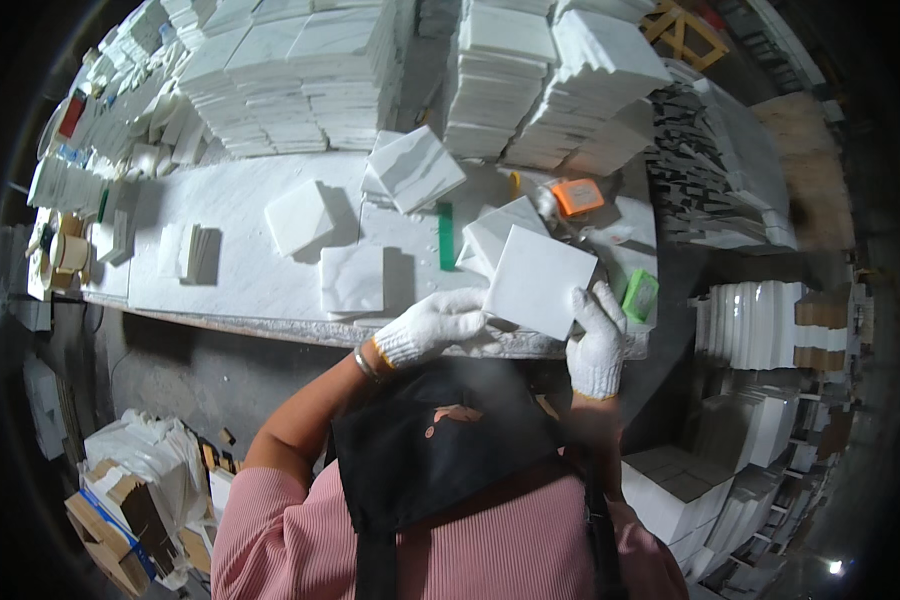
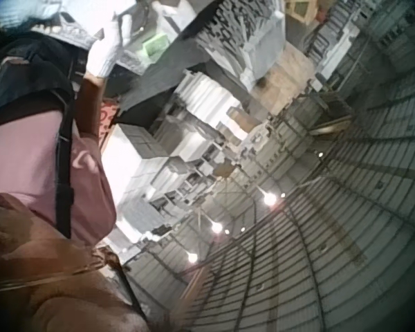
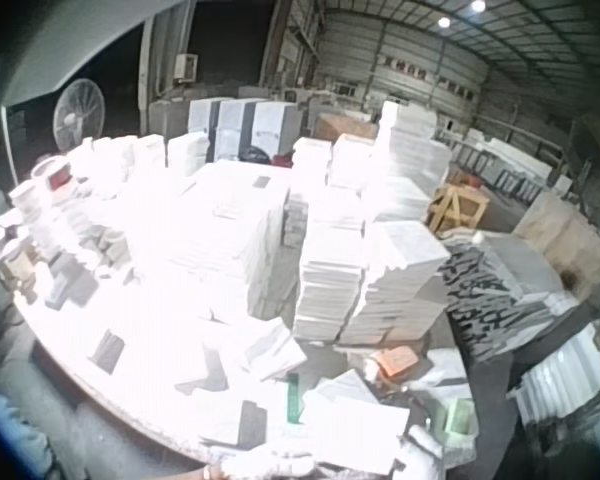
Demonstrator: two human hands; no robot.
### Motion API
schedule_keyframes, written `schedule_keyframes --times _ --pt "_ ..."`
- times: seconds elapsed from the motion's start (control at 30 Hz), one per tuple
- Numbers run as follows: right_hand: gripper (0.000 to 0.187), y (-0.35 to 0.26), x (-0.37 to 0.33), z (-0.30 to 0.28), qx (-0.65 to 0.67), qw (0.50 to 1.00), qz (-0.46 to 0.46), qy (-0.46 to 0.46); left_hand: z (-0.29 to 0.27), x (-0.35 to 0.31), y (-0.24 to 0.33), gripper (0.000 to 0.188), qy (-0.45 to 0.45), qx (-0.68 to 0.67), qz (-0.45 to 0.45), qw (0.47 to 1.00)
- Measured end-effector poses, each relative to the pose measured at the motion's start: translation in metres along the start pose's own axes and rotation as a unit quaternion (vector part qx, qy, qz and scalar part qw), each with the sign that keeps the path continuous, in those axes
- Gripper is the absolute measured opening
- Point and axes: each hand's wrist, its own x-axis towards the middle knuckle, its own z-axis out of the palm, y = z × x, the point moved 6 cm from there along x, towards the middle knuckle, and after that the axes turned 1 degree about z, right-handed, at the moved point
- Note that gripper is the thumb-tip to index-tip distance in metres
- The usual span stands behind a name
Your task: The person repeatedly picks up small white rectangular tiles from a table, rubs their edges with a green sanding block, and places them back on the table. The person wears white gloves and a pink shirt while working in a warehouse-like area with stacks of tiles.
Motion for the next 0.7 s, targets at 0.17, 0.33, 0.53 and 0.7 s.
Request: schedule_keyframes --times 0.17,0.33,0.53,0.7 --pt "0.022 -0.003 -0.010 0.009 0.018 1.000 -0.019 0.007 0.017 0.003 0.009 0.072 -0.015 0.013 0.039 0.999" --pt "0.029 0.020 -0.021 0.009 -0.011 0.999 0.005 -0.045 0.012 0.006 0.011 0.074 0.063 -0.007 0.057 0.996" --pt "0.036 0.039 0.000 -0.038 -0.117 0.986 0.065 -0.098 -0.004 -0.004 0.016 0.051 0.133 -0.074 0.090 0.984" --pt "0.031 0.023 0.010 -0.022 -0.130 0.988 0.038 -0.080 -0.003 -0.001 0.014 0.052 0.116 -0.079 0.059 0.988"
